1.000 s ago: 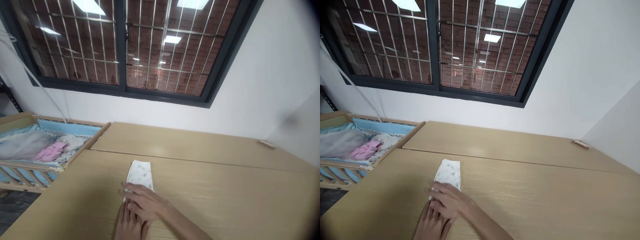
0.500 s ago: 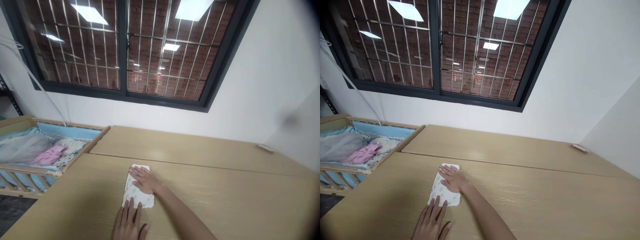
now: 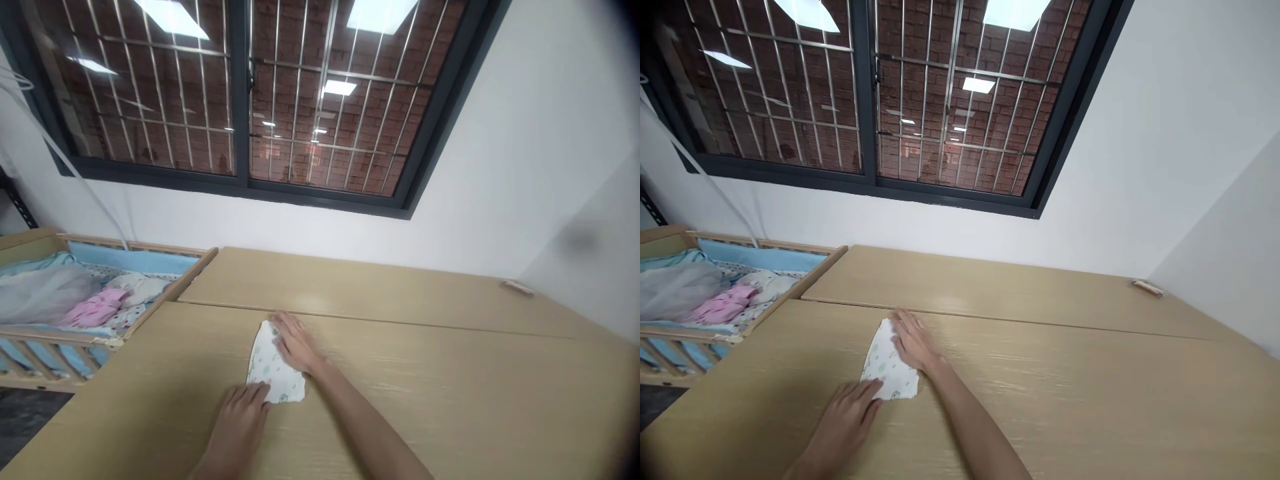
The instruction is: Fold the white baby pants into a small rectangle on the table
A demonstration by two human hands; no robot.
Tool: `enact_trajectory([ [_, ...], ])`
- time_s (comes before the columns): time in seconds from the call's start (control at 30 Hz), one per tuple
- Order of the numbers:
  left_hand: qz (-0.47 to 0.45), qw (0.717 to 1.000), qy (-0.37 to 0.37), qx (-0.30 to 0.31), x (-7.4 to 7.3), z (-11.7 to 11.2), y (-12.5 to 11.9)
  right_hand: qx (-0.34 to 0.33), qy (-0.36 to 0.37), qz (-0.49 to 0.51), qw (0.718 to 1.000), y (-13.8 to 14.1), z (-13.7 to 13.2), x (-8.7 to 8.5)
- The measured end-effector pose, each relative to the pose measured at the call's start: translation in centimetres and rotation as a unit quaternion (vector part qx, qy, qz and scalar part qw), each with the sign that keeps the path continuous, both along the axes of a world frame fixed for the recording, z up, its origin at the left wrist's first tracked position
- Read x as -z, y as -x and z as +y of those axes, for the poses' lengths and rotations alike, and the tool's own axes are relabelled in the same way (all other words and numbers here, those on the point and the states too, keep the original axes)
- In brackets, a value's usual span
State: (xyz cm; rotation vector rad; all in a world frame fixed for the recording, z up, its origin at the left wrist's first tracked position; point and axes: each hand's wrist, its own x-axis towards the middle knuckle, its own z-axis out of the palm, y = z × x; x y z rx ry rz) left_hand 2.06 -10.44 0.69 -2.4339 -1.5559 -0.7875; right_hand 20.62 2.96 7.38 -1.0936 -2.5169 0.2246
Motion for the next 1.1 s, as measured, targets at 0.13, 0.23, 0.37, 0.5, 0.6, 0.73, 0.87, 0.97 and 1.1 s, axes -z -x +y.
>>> enact_trajectory([
  [0.13, -0.023, 0.996, 0.034, 0.085, -0.7, 2.0, 3.4, 0.022, 0.068, 0.043, 0.997, -2.1, -4.0, -1.8],
  [0.23, -0.012, 0.994, 0.02, 0.107, -0.1, 2.7, 4.3, -0.02, 0.125, 0.016, 0.992, -3.9, -7.2, -1.9],
  [0.37, -0.001, 0.995, 0.022, 0.092, 0.4, 3.9, 4.0, -0.02, 0.125, -0.004, 0.992, -4.8, -9.5, -0.2],
  [0.5, -0.064, 0.99, 0.094, 0.08, -0.4, 5.9, 4.7, 0.006, 0.093, 0.056, 0.994, -4.3, -8.8, 1.4],
  [0.6, -0.144, 0.963, 0.191, 0.12, -1.5, 7.4, 5.7, 0.053, 0.09, 0.1, 0.989, -3.7, -6.9, 1.6],
  [0.73, -0.23, 0.923, 0.285, 0.114, -2.8, 9.6, 5.5, 0.121, 0.119, 0.14, 0.975, -3.0, -3.8, 1.5],
  [0.87, -0.23, 0.939, 0.254, -0.026, -3.4, 12.1, 3.6, 0.173, 0.124, 0.206, 0.955, -2.0, -1.2, 2.3],
  [0.97, -0.213, 0.946, 0.221, -0.102, -3.1, 13.4, 2.1, 0.229, 0.092, 0.245, 0.938, -1.3, 0.2, 3.5],
  [1.1, -0.2, 0.951, 0.187, -0.141, -1.9, 14.1, 1.1, 0.287, 0.057, 0.258, 0.921, -1.1, 0.9, 5.1],
])
